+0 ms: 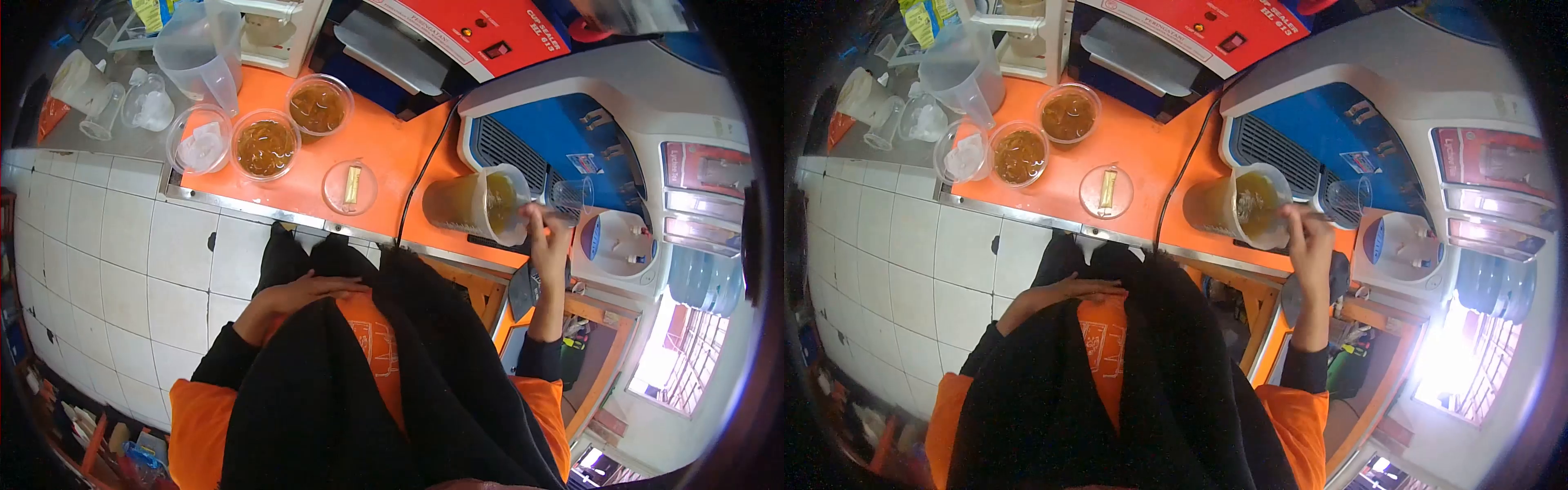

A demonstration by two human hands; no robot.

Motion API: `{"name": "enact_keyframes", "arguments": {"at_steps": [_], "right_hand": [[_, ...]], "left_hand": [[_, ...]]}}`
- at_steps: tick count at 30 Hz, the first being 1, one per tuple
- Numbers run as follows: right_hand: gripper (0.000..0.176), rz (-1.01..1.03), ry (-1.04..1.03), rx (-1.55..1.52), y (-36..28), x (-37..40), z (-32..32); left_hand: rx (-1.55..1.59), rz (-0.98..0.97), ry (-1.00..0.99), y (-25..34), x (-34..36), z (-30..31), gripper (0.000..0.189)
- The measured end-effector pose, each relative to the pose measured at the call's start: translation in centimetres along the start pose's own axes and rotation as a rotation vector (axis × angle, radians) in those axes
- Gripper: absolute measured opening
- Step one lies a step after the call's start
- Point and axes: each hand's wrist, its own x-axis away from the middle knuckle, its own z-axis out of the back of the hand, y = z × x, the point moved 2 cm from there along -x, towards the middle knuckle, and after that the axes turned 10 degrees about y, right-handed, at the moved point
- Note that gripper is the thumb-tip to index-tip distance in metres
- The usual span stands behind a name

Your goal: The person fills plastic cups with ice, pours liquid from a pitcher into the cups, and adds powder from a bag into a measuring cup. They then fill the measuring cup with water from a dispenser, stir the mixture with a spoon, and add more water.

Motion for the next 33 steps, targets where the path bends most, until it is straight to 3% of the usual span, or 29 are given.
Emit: {"name": "enact_keyframes", "arguments": {"at_steps": [1, 4, 5, 8, 9, 12, 16, 17, 22, 23, 26, 31, 33], "right_hand": [[0.026, 0.006, -0.067, 0.084, 0.0, -0.2, -0.1], [0.023, 0.006, 0.184, -0.169, -0.3, -0.4, 0.0], [0.022, 0.024, 0.194, -0.01, -0.8, -0.9, -0.1], [0.021, -0.007, -0.055, 0.067, 0.1, -0.1, -0.2], [0.019, -0.007, 0.021, -0.117, -0.4, 0.2, -0.2], [0.019, 0.138, 0.23, 0.083, -0.4, -1.0, -0.1], [0.024, -0.064, 0.049, -0.198, 0.5, 0.4, 0.3], [0.027, -0.091, 0.127, -0.3, 1.1, 0.1, 0.9], [0.03, -0.333, 0.58, -0.608, 3.7, 0.7, 3.6], [0.031, -0.367, 0.616, -0.644, 3.9, 1.0, 3.7], [0.033, -0.443, 0.682, -0.69, 4.7, 1.8, 3.7], [0.032, -0.457, 0.678, -0.703, 4.5, 2.3, 2.4], [0.034, -0.443, 0.659, -0.686, 4.3, 2.2, 1.9]], "left_hand": [[-0.112, 0.058, 0.08, -0.5, 0.8, 0.3, 0.048], [-0.287, 0.314, 0.163, -6.6, 1.8, 1.5, 0.052], [-0.277, 0.319, 0.181, -8.8, 1.8, 1.9, 0.052], [-0.27, 0.292, 0.223, -13.2, 1.5, 3.2, 0.052], [-0.28, 0.272, 0.217, -13.3, 1.6, 3.5, 0.051], [-0.368, 0.257, 0.181, -12.9, 2.2, 3.6, 0.049], [-0.473, 0.212, 0.137, -13.4, 2.1, 4.1, 0.046], [-0.437, 0.26, 0.155, -13.7, 2.3, 4.2, 0.048], [-0.465, 0.483, 0.272, -11.5, 3.1, 5.5, 0.051], [-0.438, 0.557, 0.313, -5.6, 3.4, 5.2, 0.048], [-0.395, 0.504, 0.384, -4.8, 4.4, 6.0, 0.057], [-0.213, 0.33, 0.442, 1.0, 4.3, 5.9, 0.032], [-0.306, 0.224, 0.462, 3.4, 3.7, 5.9, 0.03]]}}
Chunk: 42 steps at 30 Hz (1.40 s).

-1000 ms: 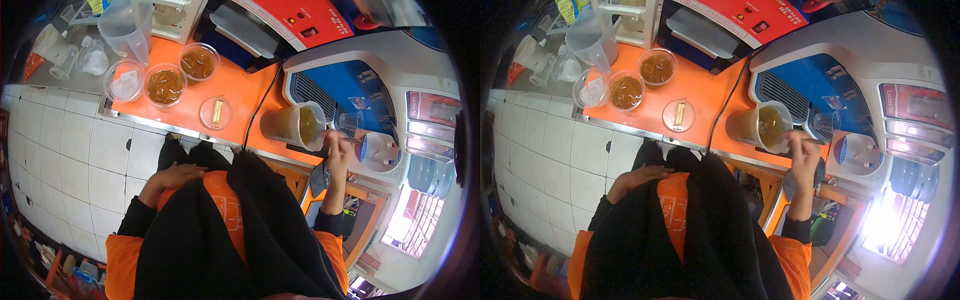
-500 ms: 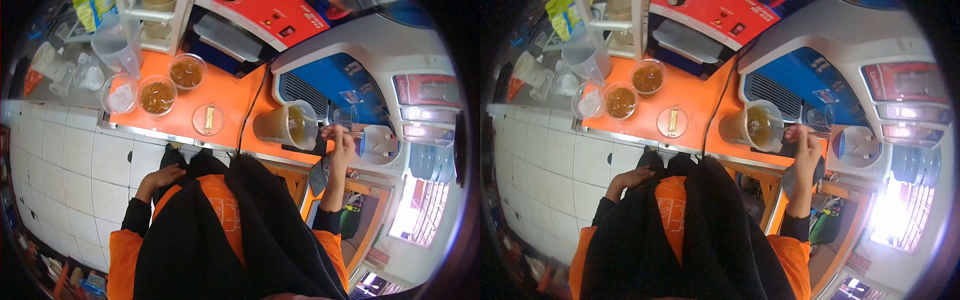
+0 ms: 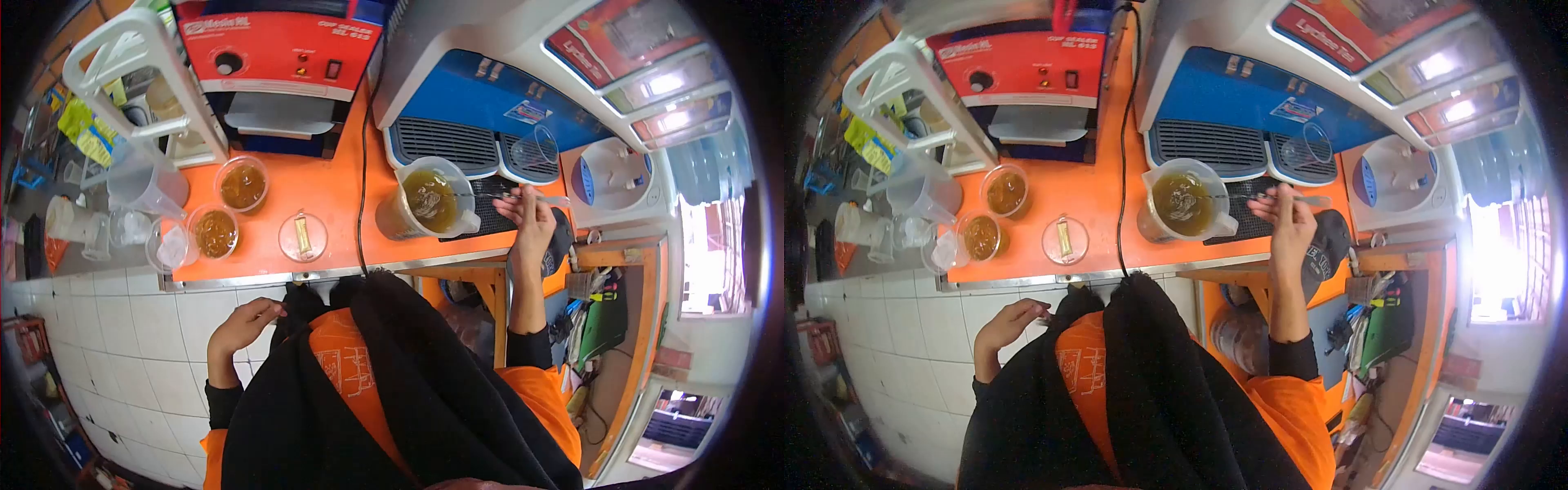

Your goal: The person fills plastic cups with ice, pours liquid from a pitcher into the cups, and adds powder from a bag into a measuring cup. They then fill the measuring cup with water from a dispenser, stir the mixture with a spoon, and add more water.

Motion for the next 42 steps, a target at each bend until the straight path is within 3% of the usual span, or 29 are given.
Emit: {"name": "enact_keyframes", "arguments": {"at_steps": [5, 9, 13, 16, 22, 26, 30, 34, 42], "right_hand": [[0.034, -0.186, -0.097, 0.111, 0.9, -1.7, -0.5], [0.031, -0.349, -0.119, 0.107, 1.2, -4.0, -0.4], [0.028, -0.418, -0.131, 0.06, 0.4, -5.2, 0.4], [0.027, -0.431, -0.144, 0.028, -1.0, -5.4, 0.5], [0.025, -0.462, -0.188, 0.002, -5.0, -5.1, -0.4], [0.027, -0.378, -0.191, 0.097, -8.5, -3.7, -2.0], [0.031, -0.241, -0.205, 0.143, -10.9, -2.1, -2.5], [0.033, -0.061, -0.158, 0.174, -13.2, -0.3, -2.6], [0.03, -0.09, -0.057, 0.067, -13.5, -1.5, -0.8]], "left_hand": [[0.021, -0.225, 0.127, 6.5, -0.5, 0.0, 0.021], [0.218, -0.43, 0.265, 10.6, -2.2, -1.0, 0.018], [0.673, -0.509, 0.306, 13.8, -5.3, -2.8, 0.043], [0.918, -0.526, 0.258, 17.1, -7.8, -4.1, 0.056], [1.403, -0.504, 0.09, 23.1, -11.0, -8.0, 0.061], [1.734, -0.277, -0.241, 24.4, -12.5, -10.3, 0.066], [1.855, -0.232, -0.448, 24.7, -12.3, -10.8, 0.067], [1.874, -0.241, -0.494, 24.9, -12.1, -10.3, 0.067], [1.907, -0.225, -0.6, 26.0, -10.6, -9.3, 0.066]]}}
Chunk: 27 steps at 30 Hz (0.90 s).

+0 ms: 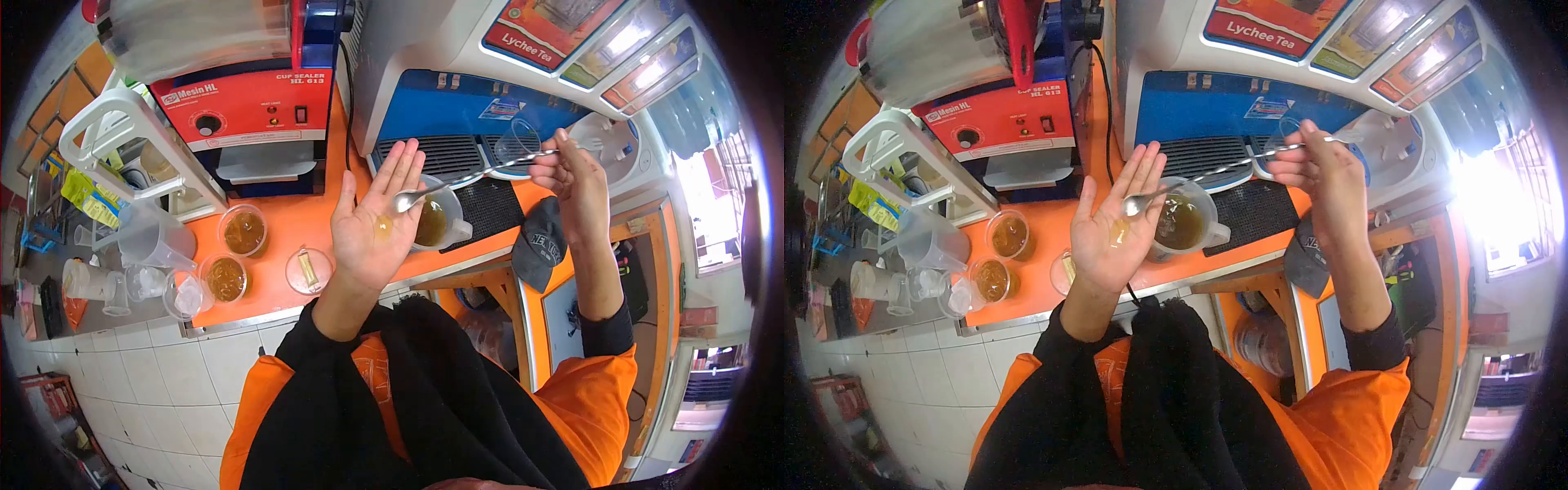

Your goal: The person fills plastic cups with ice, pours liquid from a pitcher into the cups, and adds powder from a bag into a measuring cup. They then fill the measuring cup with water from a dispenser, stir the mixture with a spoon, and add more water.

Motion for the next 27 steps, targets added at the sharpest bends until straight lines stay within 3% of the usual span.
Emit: {"name": "enact_keyframes", "arguments": {"at_steps": [8, 12, 17, 27], "right_hand": [[0.026, -0.24, 0.177, -0.221, 10.8, -7.7, 4.8], [0.027, -0.402, 0.082, -0.253, 18.9, -11.4, 3.4], [0.029, -0.476, 0.044, -0.214, 21.7, -12.9, -0.5], [0.051, -0.623, -0.105, -0.062, 23.0, -13.9, -1.3]], "left_hand": [[-0.036, 0.054, 0.008, -0.4, 4.9, -5.2, 0.065], [0.041, 0.317, 0.136, -2.7, 8.5, -9.6, 0.068], [0.156, 0.533, 0.029, -5.3, 10.7, -10.6, 0.071], [0.159, 0.629, 0.063, -6.0, 11.3, -10.3, 0.073]]}}
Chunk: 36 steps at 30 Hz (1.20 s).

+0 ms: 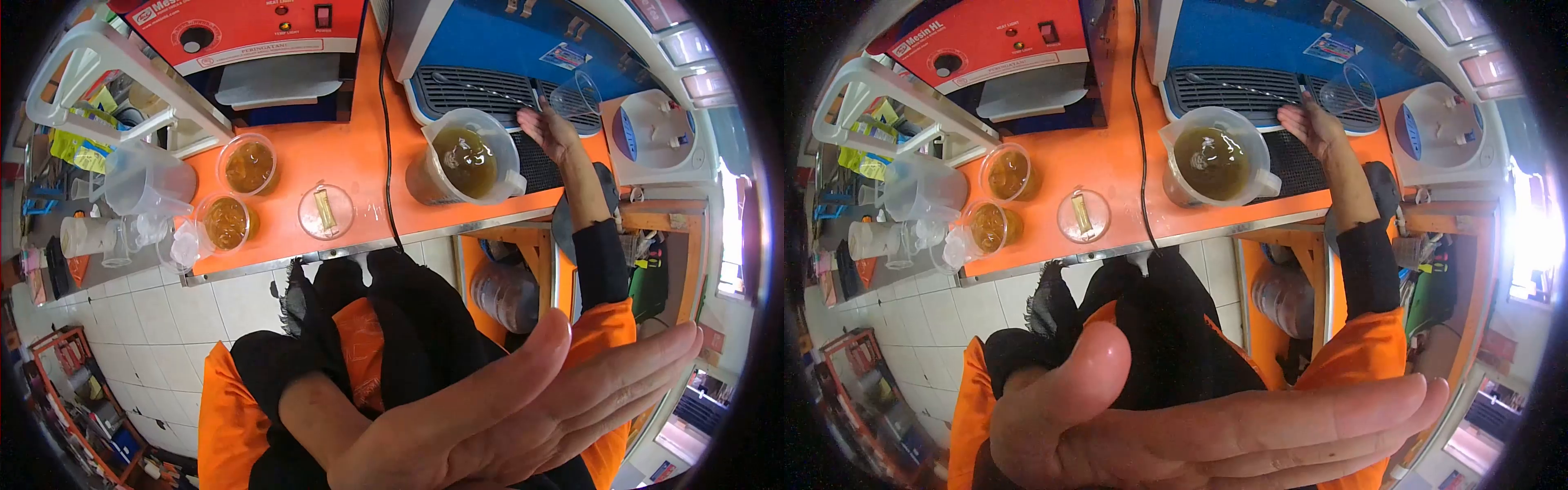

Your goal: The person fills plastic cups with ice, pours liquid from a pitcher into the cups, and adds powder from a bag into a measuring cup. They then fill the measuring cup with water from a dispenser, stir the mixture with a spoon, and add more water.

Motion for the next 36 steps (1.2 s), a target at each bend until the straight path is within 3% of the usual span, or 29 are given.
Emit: {"name": "enact_keyframes", "arguments": {"at_steps": [4, 8, 9, 11, 12, 14, 15, 16, 18, 21, 28, 32, 36], "right_hand": [[0.065, 0.027, -0.123, 0.0, -0.5, 2.8, -0.7], [0.065, 0.312, -0.125, 0.284, 1.8, 8.2, -0.1], [0.065, 0.34, 0.014, 0.434, 2.1, 11.4, -1.1], [0.064, 0.421, 0.056, 0.391, 4.6, 15.7, -1.9], [0.064, 0.481, -0.046, 0.201, 7.0, 15.8, -1.5], [0.061, 0.526, -0.016, 0.062, 9.2, 16.5, -2.4], [0.056, 0.443, 0.022, -0.009, 9.4, 17.0, -3.2], [0.052, 0.363, 0.055, -0.081, 9.3, 17.2, -3.9], [0.046, 0.415, 0.072, -0.324, 11.9, 13.0, -4.5], [0.05, 0.46, 0.137, -0.305, 9.5, 13.3, -3.9], [0.05, 0.365, 0.086, -0.449, 5.2, 10.9, 6.7], [0.045, 0.38, 0.213, -0.544, -0.3, 12.1, 15.5], [0.035, 0.42, 0.441, -0.717, -5.0, 11.4, 22.1]], "left_hand": [[-0.029, -0.017, 0.03, 0.5, 0.2, -0.1, 0.074], [-0.135, -0.172, 0.068, 3.2, 0.3, -0.7, 0.075], [-0.196, -0.259, 0.066, 4.3, 0.3, -0.9, 0.075], [-0.337, -0.464, 0.027, 6.9, 0.3, -0.9, 0.07], [-0.389, -0.544, -0.013, 7.8, 0.1, -0.9, 0.063], [-0.446, -0.658, -0.026, 9.0, -0.5, -1.0, 0.058], [-0.476, -0.716, -0.037, 9.2, -1.1, -1.2, 0.056], [-0.501, -0.737, -0.03, 9.1, -2.0, -1.3, 0.055], [-0.549, -0.78, -0.028, 8.7, -4.3, -1.6, 0.053], [-0.818, -0.842, -0.01, 8.4, -8.9, -1.8, 0.048], [-1.651, -0.873, -0.017, 5.7, -22.0, -2.2, 0.046], [-1.964, -0.752, -0.023, 3.1, -30.4, -1.9, 0.04], [-2.235, -0.614, -0.222, 2.0, -40.4, 0.3, 0.033]]}}
